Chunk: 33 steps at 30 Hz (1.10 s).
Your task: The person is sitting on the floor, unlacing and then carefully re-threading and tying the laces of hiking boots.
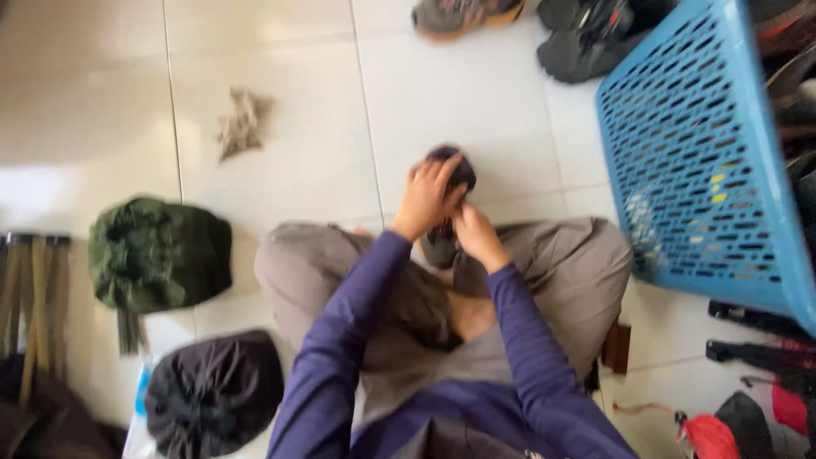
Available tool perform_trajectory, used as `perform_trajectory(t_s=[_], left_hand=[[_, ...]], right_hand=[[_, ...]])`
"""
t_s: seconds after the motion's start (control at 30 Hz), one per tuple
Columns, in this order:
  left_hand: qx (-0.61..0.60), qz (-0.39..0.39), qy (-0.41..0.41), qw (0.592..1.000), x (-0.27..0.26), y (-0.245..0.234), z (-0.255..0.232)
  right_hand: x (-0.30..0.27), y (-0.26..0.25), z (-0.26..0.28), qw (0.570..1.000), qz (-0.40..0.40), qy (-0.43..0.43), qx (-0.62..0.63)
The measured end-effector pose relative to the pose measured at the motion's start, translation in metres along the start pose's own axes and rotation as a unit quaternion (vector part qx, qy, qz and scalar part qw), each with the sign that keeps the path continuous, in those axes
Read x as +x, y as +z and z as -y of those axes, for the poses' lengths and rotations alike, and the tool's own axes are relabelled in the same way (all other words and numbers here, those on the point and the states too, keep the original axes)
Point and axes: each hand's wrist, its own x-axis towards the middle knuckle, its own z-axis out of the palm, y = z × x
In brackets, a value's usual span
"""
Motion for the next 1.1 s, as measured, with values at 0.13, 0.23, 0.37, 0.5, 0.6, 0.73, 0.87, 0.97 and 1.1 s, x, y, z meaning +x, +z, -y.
perform_trajectory(t_s=[0.13,0.23,0.37,0.5,0.6,0.73,0.87,0.97,1.1], left_hand=[[-0.025,0.043,-0.027,0.998,-0.008,0.026,0.019],[-0.006,-0.010,-0.004,1.000,-0.005,0.033,0.017],[-0.042,-0.040,0.027,0.998,-0.008,0.035,0.013],[-0.052,-0.086,0.048,0.994,-0.009,0.034,0.012],[-0.090,-0.093,0.073,0.989,-0.007,0.026,0.007],[-0.147,-0.070,0.137,0.977,-0.002,0.011,0.002],[-0.152,-0.062,0.158,0.974,-0.002,0.011,0.004],[-0.148,-0.057,0.153,0.975,-0.009,0.017,0.005],[-0.165,-0.054,0.141,0.975,-0.012,0.014,0.008]], right_hand=[[0.008,-0.007,-0.006,0.996,-0.081,0.039,0.001],[0.003,-0.033,0.013,0.993,-0.113,0.028,-0.011],[0.017,-0.055,0.044,0.982,-0.138,-0.030,-0.123],[0.047,-0.066,0.047,0.981,-0.083,-0.055,-0.166],[0.059,-0.075,0.054,0.983,-0.046,-0.044,-0.170],[0.083,-0.085,0.051,0.973,-0.007,-0.040,-0.227],[0.098,-0.075,0.056,0.951,0.018,-0.068,-0.302],[0.092,-0.063,0.068,0.918,0.035,-0.128,-0.375],[0.083,-0.057,0.082,0.888,0.038,-0.196,-0.414]])
